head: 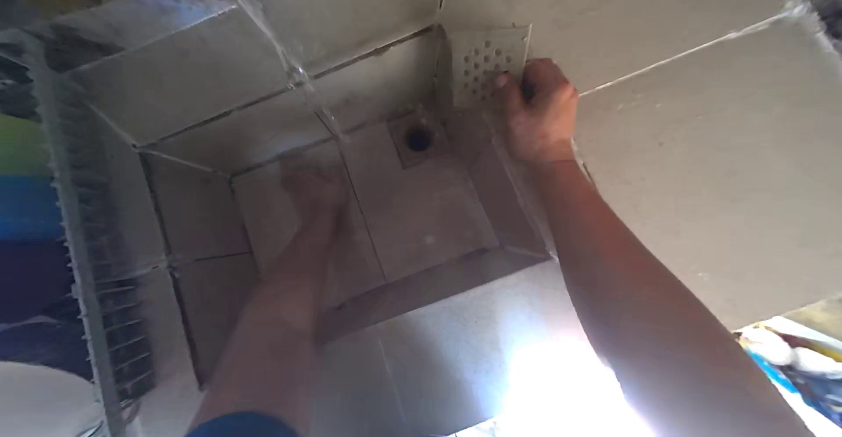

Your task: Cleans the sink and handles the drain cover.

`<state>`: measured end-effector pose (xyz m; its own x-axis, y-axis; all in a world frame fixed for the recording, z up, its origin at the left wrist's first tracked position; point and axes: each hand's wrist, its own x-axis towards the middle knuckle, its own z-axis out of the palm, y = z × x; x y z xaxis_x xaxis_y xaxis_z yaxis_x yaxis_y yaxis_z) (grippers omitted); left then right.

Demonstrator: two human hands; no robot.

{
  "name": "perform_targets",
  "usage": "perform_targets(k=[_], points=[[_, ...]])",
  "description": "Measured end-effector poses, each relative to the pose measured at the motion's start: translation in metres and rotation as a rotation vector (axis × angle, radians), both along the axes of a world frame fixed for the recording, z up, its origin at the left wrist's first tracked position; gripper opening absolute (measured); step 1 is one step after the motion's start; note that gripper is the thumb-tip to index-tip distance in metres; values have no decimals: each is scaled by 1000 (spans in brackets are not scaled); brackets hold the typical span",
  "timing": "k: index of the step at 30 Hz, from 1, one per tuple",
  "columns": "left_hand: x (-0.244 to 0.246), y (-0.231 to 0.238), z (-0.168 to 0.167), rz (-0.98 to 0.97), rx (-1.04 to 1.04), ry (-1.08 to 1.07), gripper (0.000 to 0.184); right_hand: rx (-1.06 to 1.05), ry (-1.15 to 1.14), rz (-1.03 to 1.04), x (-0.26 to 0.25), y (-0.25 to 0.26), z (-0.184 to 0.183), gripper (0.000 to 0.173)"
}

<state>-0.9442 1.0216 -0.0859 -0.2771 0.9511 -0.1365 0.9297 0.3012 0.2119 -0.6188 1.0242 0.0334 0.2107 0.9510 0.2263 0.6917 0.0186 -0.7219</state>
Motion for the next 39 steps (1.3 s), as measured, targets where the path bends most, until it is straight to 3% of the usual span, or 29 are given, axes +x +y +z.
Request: perform_targets(k=[2,5,7,8,11,13,14,16,18,22,24,27,28,30,33,35,37,39], points=[[76,23,0,-106,3,15,68,-10,-29,-15,1,1,0,36],[133,25,-11,-358,76,-290,70,-21,-41,-39,4,1,0,37],[105,-1,-19,-640,24,-376,82,-28,-24,-42,5,2,0,37],[68,-25,-15,-689,-4,-356,89,-30,-12,-42,5,2,0,37],[-58,-113,26,-537,-299,0,117,-10,13,-38,5,2,1,37],[-72,-143,66,-487,-658,131,116,6,21,-40,1,1,1,36],[-64,-142,71,-537,-723,143,113,19,23,-40,0,2,0,36],[-28,-123,50,-772,-566,25,106,43,32,-52,-1,3,-1,35],[38,-96,17,-865,-411,-96,104,45,15,-55,0,4,-2,36],[134,-36,-11,-673,-108,-207,84,30,-17,-56,2,4,-2,37],[158,4,-10,-596,149,-476,65,31,-13,-69,2,4,-1,37],[206,57,9,-499,451,-1008,59,63,-6,-78,2,4,-4,36],[218,71,5,-473,503,-1061,59,67,-10,-77,2,4,-5,36],[221,79,-9,-394,449,-873,57,64,-20,-76,3,5,-3,35],[194,65,-4,-347,36,-485,60,60,-16,-79,4,5,-4,35],[183,62,6,-331,62,-382,56,60,-8,-70,4,5,-5,35],[177,64,8,-446,134,-344,54,47,-1,-70,4,5,-4,35],[166,70,-4,-569,20,-287,57,45,4,-72,3,3,-4,35]])
